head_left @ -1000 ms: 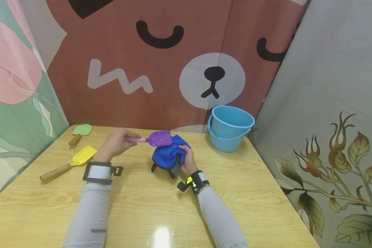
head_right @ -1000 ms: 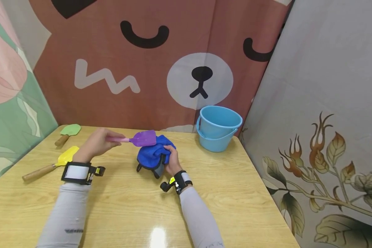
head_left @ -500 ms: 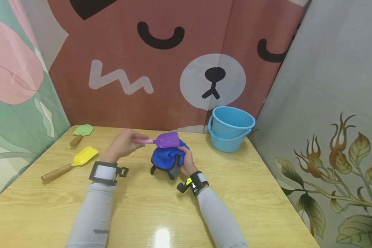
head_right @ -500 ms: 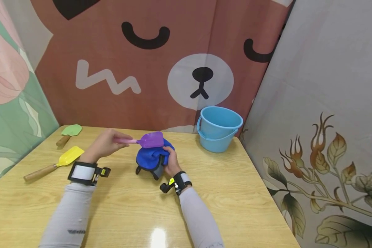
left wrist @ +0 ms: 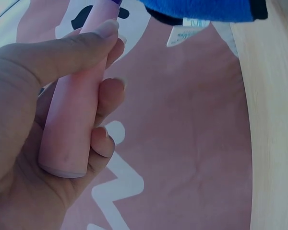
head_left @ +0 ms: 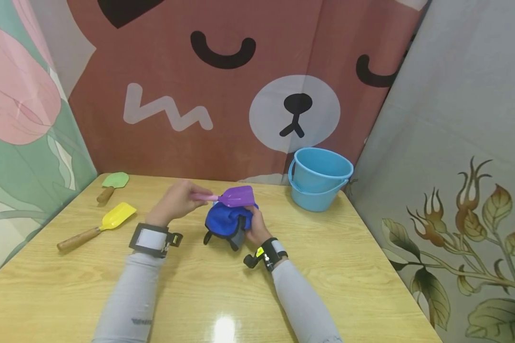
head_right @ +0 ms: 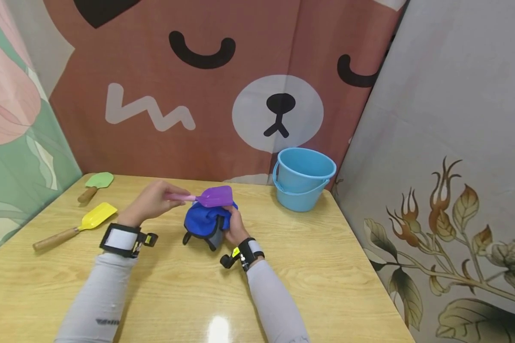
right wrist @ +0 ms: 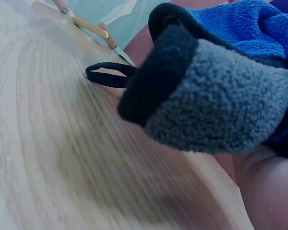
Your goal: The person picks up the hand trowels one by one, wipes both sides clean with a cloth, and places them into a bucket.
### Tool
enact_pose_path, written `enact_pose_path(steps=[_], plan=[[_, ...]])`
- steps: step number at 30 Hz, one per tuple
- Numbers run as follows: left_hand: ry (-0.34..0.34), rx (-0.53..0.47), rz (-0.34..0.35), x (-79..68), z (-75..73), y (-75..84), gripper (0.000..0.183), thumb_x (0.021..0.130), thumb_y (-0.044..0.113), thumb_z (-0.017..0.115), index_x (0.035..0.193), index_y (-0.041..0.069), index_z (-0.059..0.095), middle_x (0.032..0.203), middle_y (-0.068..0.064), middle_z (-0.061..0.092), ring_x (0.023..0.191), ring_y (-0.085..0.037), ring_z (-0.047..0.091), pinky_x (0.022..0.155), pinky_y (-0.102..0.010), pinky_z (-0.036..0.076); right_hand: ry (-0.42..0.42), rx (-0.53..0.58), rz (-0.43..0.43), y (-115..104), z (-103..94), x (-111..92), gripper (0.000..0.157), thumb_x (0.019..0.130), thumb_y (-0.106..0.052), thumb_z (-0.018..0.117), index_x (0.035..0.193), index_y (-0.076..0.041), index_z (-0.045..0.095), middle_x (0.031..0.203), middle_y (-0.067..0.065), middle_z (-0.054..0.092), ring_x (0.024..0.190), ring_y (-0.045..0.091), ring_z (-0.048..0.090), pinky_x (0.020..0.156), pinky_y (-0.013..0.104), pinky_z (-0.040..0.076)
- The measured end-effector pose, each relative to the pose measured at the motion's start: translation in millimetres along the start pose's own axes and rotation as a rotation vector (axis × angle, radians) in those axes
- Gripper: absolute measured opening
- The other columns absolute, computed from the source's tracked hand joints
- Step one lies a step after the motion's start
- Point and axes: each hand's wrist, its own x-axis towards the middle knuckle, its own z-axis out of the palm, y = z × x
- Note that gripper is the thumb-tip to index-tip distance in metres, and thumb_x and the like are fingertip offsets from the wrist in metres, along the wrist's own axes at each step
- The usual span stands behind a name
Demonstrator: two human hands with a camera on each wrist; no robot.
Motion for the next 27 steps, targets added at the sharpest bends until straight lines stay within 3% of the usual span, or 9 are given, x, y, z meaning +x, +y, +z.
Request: enact_pose_path(steps=[5,10,18,27], plan=[[-0.012,-0.003,-0.001,2.2,4.6,1.8,0.025,0.085,0.011,0.083,0.111,0.011,0.08,0.104,-0.004,0.079,0.094,-0.021,0.075,0.081,-0.043,0.06,0.014,-0.003,-0.012,1.3,0.5,-0.4,0.022,0.095,-0.013,0.038,0.095,-0.016,0.06,0.084,-0.01,0.071,0.08,0.002,0.066,0.079,0.018,0.054],[-0.017,0.018,0.001,2.2,6.5,3.7,0.026,0.085,0.008,0.082,0.111,0.01,0.08,0.104,-0.006,0.079,0.095,-0.025,0.075,0.082,-0.046,0.059,-0.002,-0.009,-0.039,2.5,-0.1,0.9,0.03,0.098,-0.013,0.033,0.091,-0.017,0.061,0.071,-0.009,0.069,0.071,0.002,0.065,0.073,0.018,0.052],[-0.032,0.044,0.016,4.2,5.4,6.0,0.026,0.085,0.007,0.082,0.111,0.009,0.08,0.106,-0.007,0.078,0.1,-0.027,0.074,0.086,-0.048,0.058,0.024,0.013,-0.054,1.7,-0.8,0.9,0.039,0.102,-0.016,0.03,0.085,-0.021,0.064,0.067,-0.011,0.066,0.061,0.001,0.059,0.062,0.018,0.046],[-0.048,0.048,0.005,3.5,7.1,5.6,0.027,0.085,0.005,0.081,0.112,0.01,0.08,0.108,-0.006,0.078,0.103,-0.028,0.072,0.087,-0.047,0.057,0.073,-0.014,-0.081,1.6,-2.7,0.2,0.036,0.102,-0.02,0.032,0.09,-0.021,0.066,0.08,-0.011,0.068,0.072,0.001,0.06,0.068,0.018,0.047]])
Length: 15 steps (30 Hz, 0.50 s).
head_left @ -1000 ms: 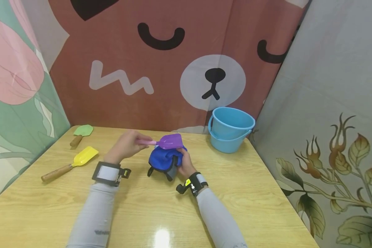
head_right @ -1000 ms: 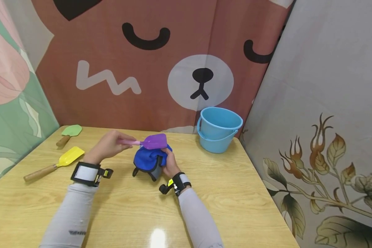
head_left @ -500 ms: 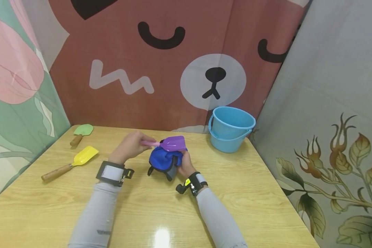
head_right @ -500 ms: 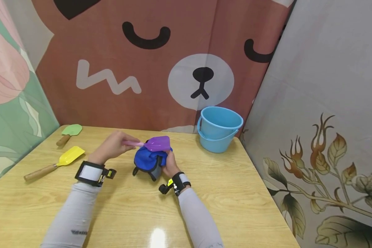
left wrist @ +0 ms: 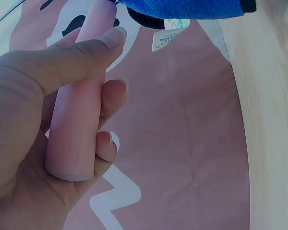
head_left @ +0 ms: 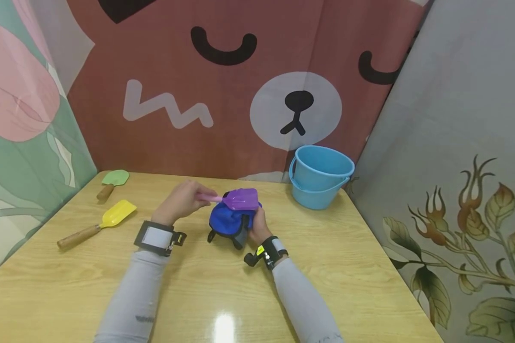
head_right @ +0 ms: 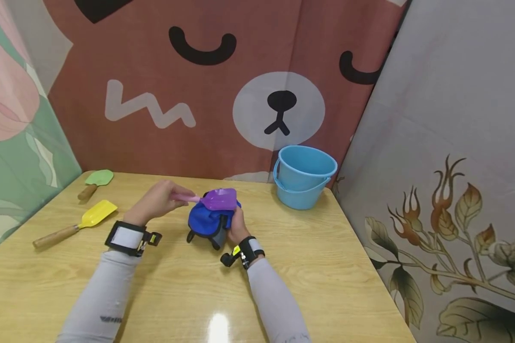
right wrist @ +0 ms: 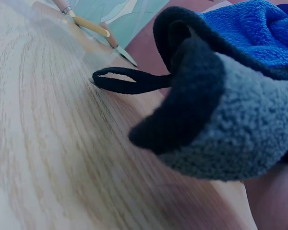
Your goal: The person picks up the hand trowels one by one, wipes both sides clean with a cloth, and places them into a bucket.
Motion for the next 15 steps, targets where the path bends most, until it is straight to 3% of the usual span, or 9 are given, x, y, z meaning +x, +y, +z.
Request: enact_pose_path(steps=[10,15], plan=[[0.007,0.02,-0.043,-2.2,-2.5,-5.2,0.028,0.085,0.003,0.081,0.112,0.011,0.08,0.108,-0.007,0.078,0.103,-0.029,0.072,0.086,-0.049,0.057,-0.012,-0.043,0.08,-3.0,-6.0,1.8,0.031,0.097,-0.023,0.036,0.087,-0.018,0.065,0.077,-0.009,0.067,0.071,0.003,0.06,0.069,0.02,0.049],[0.017,0.013,-0.048,-4.4,-4.2,-9.4,0.029,0.084,0.001,0.081,0.112,0.01,0.08,0.107,-0.007,0.078,0.103,-0.03,0.072,0.088,-0.051,0.056,0.004,-0.029,0.072,-4.7,-8.3,2.6,0.028,0.093,-0.02,0.038,0.084,-0.016,0.064,0.073,-0.009,0.067,0.068,0.003,0.061,0.066,0.019,0.05]])
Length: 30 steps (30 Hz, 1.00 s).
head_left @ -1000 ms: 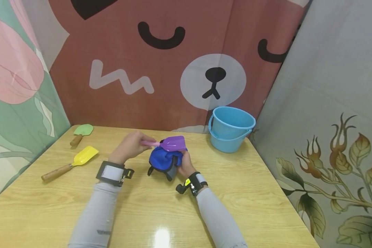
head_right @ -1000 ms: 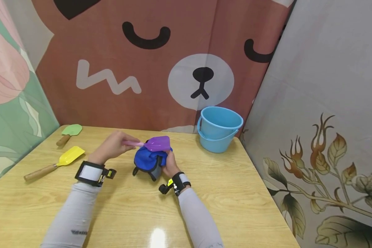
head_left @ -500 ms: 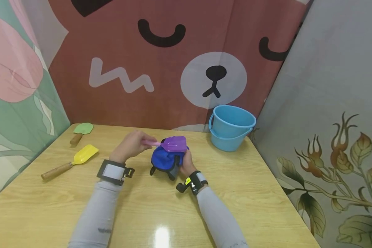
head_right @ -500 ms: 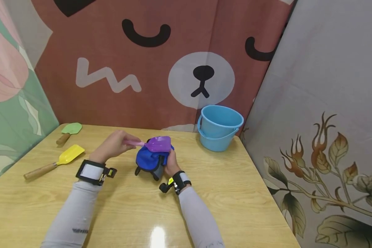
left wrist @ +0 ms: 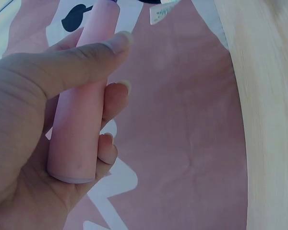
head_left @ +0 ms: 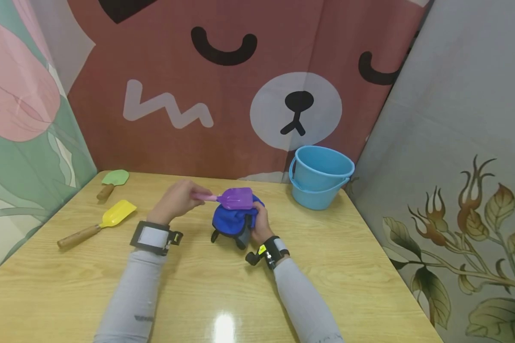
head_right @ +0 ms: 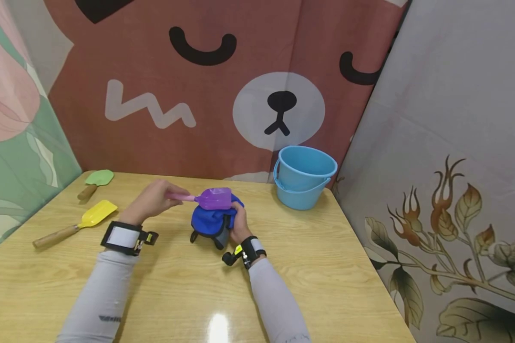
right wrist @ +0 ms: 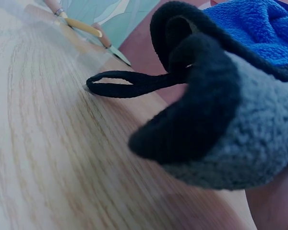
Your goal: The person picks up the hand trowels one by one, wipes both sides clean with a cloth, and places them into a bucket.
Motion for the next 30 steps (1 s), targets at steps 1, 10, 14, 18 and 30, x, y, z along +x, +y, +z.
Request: enact_pose_path(steps=[1,10,14,18,30], plan=[[-0.001,-0.001,0.002,0.1,-0.5,-0.6,0.029,0.084,0.001,0.081,0.112,0.01,0.08,0.108,-0.008,0.078,0.103,-0.03,0.072,0.089,-0.051,0.056,0.001,0.007,0.002,-0.5,-0.6,0.3,0.027,0.092,-0.02,0.039,0.085,-0.016,0.064,0.074,-0.009,0.068,0.069,0.003,0.062,0.067,0.019,0.051],[-0.021,-0.012,-0.069,-0.3,-7.4,-7.6,0.031,0.084,-0.001,0.08,0.113,0.009,0.079,0.109,-0.009,0.077,0.101,-0.029,0.072,0.088,-0.05,0.058,-0.035,0.097,0.002,-8.2,-5.5,2.9,0.022,0.093,-0.021,0.04,0.091,-0.015,0.061,0.085,-0.008,0.07,0.078,0.005,0.066,0.074,0.021,0.054],[0.001,-0.024,-0.054,-0.3,-10.9,-13.8,0.03,0.084,-0.002,0.079,0.112,0.007,0.079,0.107,-0.01,0.078,0.099,-0.029,0.071,0.086,-0.05,0.058,-0.044,0.158,0.017,-17.2,-9.8,4.1,0.022,0.094,-0.021,0.04,0.088,-0.017,0.061,0.082,-0.009,0.068,0.077,0.006,0.064,0.074,0.022,0.054],[0.035,-0.07,-0.045,-1.6,-13.3,-21.3,0.027,0.085,-0.001,0.079,0.112,0.004,0.078,0.106,-0.012,0.077,0.098,-0.029,0.072,0.087,-0.05,0.058,-0.046,0.111,-0.039,-30.6,-18.5,7.8,0.022,0.094,-0.02,0.041,0.085,-0.018,0.061,0.083,-0.01,0.066,0.077,0.006,0.063,0.075,0.022,0.053],[0.122,-0.154,0.031,4.1,5.9,-20.4,0.028,0.086,0.008,0.082,0.113,0.001,0.077,0.106,-0.014,0.077,0.096,-0.028,0.074,0.084,-0.047,0.06,-0.084,-0.439,0.066,-48.6,-56.5,-0.1,0.01,0.092,-0.016,0.053,0.087,-0.017,0.062,0.09,-0.007,0.063,0.087,0.01,0.059,0.083,0.024,0.049]])
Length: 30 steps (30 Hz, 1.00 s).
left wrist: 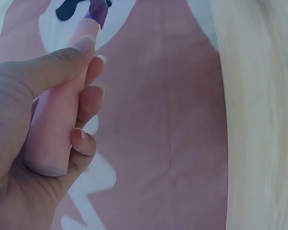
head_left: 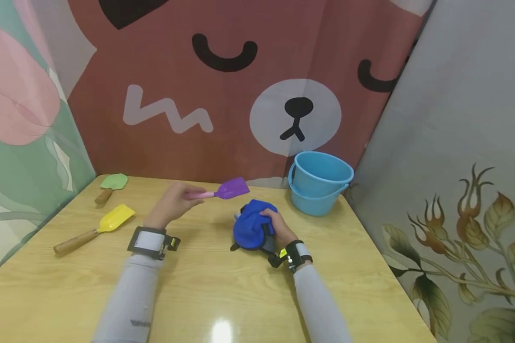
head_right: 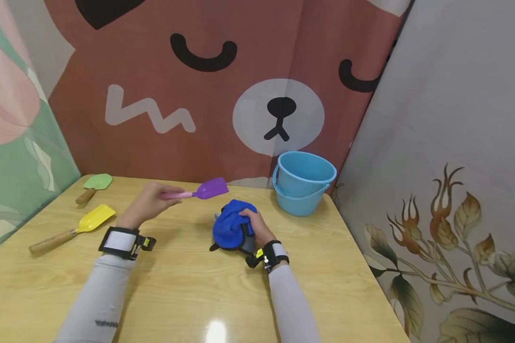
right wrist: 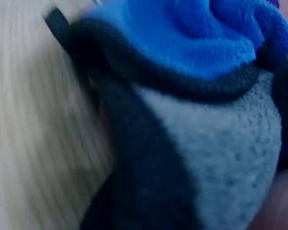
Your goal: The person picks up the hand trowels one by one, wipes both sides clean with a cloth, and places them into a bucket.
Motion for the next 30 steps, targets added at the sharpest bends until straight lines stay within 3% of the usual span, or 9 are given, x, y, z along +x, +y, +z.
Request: enact_pose_path(steps=[5,10,13,17,20,24,27,30], plan=[[-0.012,-0.018,0.037,21.8,16.5,11.7,0.028,0.086,0.011,0.082,0.112,0.002,0.078,0.103,-0.011,0.078,0.092,-0.024,0.074,0.082,-0.044,0.06,-0.002,-0.297,-0.045,-3.0,-21.7,-6.3,0.01,0.09,-0.018,0.06,0.096,-0.012,0.066,0.099,-0.002,0.062,0.096,0.015,0.056,0.09,0.03,0.045],[-0.008,-0.029,0.076,51.9,36.9,27.4,0.025,0.087,0.011,0.082,0.11,0.001,0.078,0.099,-0.012,0.078,0.085,-0.021,0.073,0.078,-0.04,0.06,-0.144,-0.548,-0.097,-0.2,-35.0,-10.8,0.04,0.092,-0.012,0.06,0.132,-0.006,0.059,0.122,0.01,0.065,0.114,0.023,0.058,0.103,0.04,0.045],[-0.014,-0.027,0.083,72.3,51.5,41.6,0.023,0.088,0.012,0.081,0.108,0.001,0.079,0.099,-0.012,0.078,0.085,-0.022,0.072,0.078,-0.039,0.059,-0.222,-0.658,-0.154,1.4,-35.5,-15.4,0.051,0.094,-0.009,0.059,0.143,-0.001,0.049,0.133,0.017,0.061,0.125,0.031,0.055,0.11,0.049,0.042],[-0.012,-0.052,0.087,99.7,75.2,61.6,0.022,0.09,0.012,0.079,0.108,0.0,0.079,0.099,-0.013,0.078,0.085,-0.022,0.073,0.077,-0.038,0.06,-0.228,-0.672,-0.104,3.4,-32.9,-24.2,0.057,0.095,-0.009,0.059,0.148,0.001,0.041,0.144,0.021,0.051,0.136,0.039,0.046,0.116,0.057,0.034],[0.001,-0.082,0.105,119.2,90.4,76.1,0.019,0.091,0.013,0.078,0.104,0.0,0.08,0.092,-0.011,0.077,0.075,-0.019,0.069,0.069,-0.032,0.058,-0.212,-0.66,-0.072,5.5,-33.7,-26.3,0.055,0.095,-0.011,0.061,0.146,-0.001,0.043,0.143,0.02,0.051,0.135,0.038,0.046,0.115,0.058,0.035],[0.0,-0.079,0.121,143.7,104.3,94.9,0.016,0.092,0.019,0.078,0.091,0.003,0.081,0.072,-0.004,0.071,0.056,-0.012,0.053,0.054,-0.023,0.044,-0.222,-0.652,-0.102,6.3,-35.1,-23.2,0.047,0.094,-0.011,0.061,0.139,-0.005,0.05,0.133,0.014,0.058,0.126,0.032,0.052,0.11,0.053,0.039],[-0.005,-0.071,0.124,158.9,113.9,105.7,0.022,0.093,0.023,0.077,0.084,0.003,0.08,0.062,-0.005,0.062,0.051,-0.011,0.043,0.049,-0.023,0.033,-0.231,-0.644,-0.123,6.0,-32.7,-19.9,0.045,0.094,-0.01,0.06,0.138,-0.005,0.051,0.131,0.014,0.059,0.125,0.031,0.053,0.11,0.053,0.04],[-0.002,-0.09,0.127,171.1,126.3,118.1,0.024,0.093,0.025,0.076,0.087,0.002,0.081,0.065,-0.005,0.064,0.055,-0.011,0.046,0.051,-0.022,0.035,-0.23,-0.666,-0.134,5.2,-34.5,-19.3,0.048,0.093,-0.011,0.061,0.139,-0.003,0.05,0.132,0.016,0.06,0.127,0.032,0.053,0.112,0.053,0.039]])
